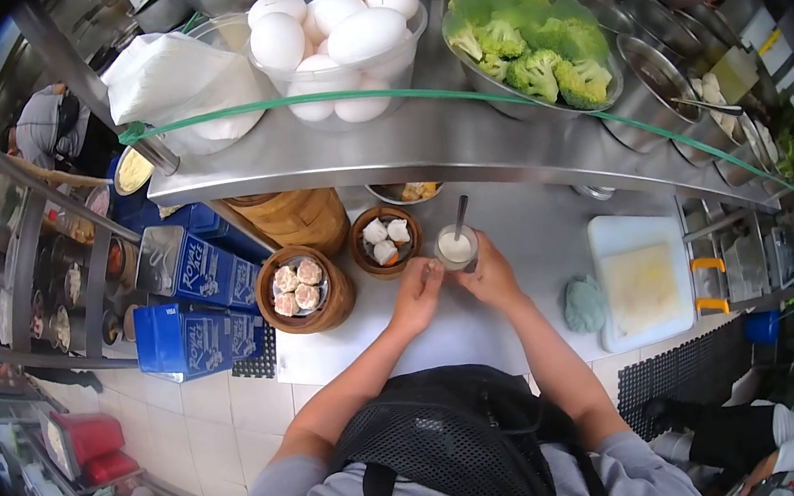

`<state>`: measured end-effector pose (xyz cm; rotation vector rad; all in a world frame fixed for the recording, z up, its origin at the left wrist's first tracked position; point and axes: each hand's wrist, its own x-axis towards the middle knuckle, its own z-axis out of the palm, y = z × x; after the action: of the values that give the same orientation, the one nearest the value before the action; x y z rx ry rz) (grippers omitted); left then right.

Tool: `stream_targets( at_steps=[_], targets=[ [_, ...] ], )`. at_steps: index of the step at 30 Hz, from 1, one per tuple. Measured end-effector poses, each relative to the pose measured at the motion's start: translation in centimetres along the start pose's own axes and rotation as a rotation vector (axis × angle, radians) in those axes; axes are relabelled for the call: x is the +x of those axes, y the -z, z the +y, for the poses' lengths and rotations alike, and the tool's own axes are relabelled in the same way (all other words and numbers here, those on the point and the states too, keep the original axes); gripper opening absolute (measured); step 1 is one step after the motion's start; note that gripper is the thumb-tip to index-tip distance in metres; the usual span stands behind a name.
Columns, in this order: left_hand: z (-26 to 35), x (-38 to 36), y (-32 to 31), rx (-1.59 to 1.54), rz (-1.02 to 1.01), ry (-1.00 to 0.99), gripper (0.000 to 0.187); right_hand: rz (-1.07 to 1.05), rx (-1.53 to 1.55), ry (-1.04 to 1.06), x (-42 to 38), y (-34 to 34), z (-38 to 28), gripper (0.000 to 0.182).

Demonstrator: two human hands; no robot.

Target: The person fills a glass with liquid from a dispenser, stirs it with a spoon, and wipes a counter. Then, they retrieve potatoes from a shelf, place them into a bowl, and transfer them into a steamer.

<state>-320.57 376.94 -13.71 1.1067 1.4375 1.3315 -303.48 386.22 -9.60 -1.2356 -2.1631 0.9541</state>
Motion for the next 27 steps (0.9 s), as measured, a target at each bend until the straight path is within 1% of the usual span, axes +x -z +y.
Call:
stream_targets(
  at_steps=[1, 2, 4, 5, 7, 8, 10, 13, 14, 16, 19, 20, 22, 23, 25, 26, 27],
  targets=[
    [-0.3, 0.0, -0.2, 0.171, 0.089, -0.173, 0.033, 0.003, -0.002, 0.014, 0.8, 0.0, 0.2, 0.085],
    [0.3, -0.4, -0.3, 0.169, 0.084, -0.179, 0.033, 0.011, -0.005, 0.015, 1.5, 0.2, 0.1, 0.085],
    [2.4, -2.2, -0.1, 0.333, 0.116, -0.240, 0.056, -0.079, 0.093, -0.027, 2.7, 0.3, -0.3, 0.086],
    [2.7, -2.9, -0.1, 0.330, 0.110, -0.242, 0.056, -0.074, 0.090, -0.032, 3.2, 0.4, -0.4, 0.086],
    [3.1, -4.0, 0.2, 0.424, 0.149, -0.273, 0.069, -0.127, 0.200, -0.038, 4.2, 0.3, -0.4, 0.089],
    [3.3, -4.7, 0.4, 0.422, 0.150, -0.270, 0.069, -0.130, 0.198, -0.040, 4.4, 0.3, -0.5, 0.089],
    [3.8, -5.5, 1.0, 0.335, 0.092, -0.075, 0.072, -0.134, 0.212, -0.038, 5.3, 0.0, -0.8, 0.090],
    [0.9, -5.5, 2.0, 0.279, 0.126, -0.046, 0.074, -0.147, 0.270, -0.034, 6.0, 0.1, -1.0, 0.088],
    [0.8, -5.2, 2.0, 0.279, 0.127, -0.045, 0.074, -0.150, 0.270, -0.035, 6.3, 0.0, -0.7, 0.088],
    [0.8, -4.7, 2.4, 0.323, 0.199, -0.093, 0.075, -0.125, 0.166, -0.035, 6.6, -0.5, -0.2, 0.085],
    [-0.1, -3.9, 2.4, 0.418, 0.244, -0.140, 0.077, -0.122, 0.245, -0.003, 6.7, -0.1, -0.6, 0.084],
    [0.0, -3.7, 2.2, 0.411, 0.221, -0.171, 0.077, -0.085, 0.235, -0.002, 6.8, 0.0, -0.3, 0.084],
    [0.0, -3.9, 2.4, 0.473, 0.155, -0.086, 0.085, -0.111, 0.293, 0.061, 6.8, -0.9, 1.1, 0.084],
    [0.4, -3.7, 2.3, 0.466, 0.124, -0.127, 0.085, -0.101, 0.301, 0.061, 7.0, -1.0, 1.4, 0.081],
    [1.7, -3.6, 2.6, 0.453, 0.135, 0.006, 0.079, -0.072, 0.308, 0.064, 7.2, -1.1, 1.3, 0.077],
    [2.6, -3.3, 2.8, 0.456, 0.122, -0.010, 0.079, -0.082, 0.300, 0.054, 7.1, -1.2, 1.1, 0.076],
    [3.7, -3.2, 3.1, 0.522, 0.122, 0.024, 0.071, -0.098, 0.293, 0.044, 7.1, -1.2, 1.0, 0.074]
  ],
)
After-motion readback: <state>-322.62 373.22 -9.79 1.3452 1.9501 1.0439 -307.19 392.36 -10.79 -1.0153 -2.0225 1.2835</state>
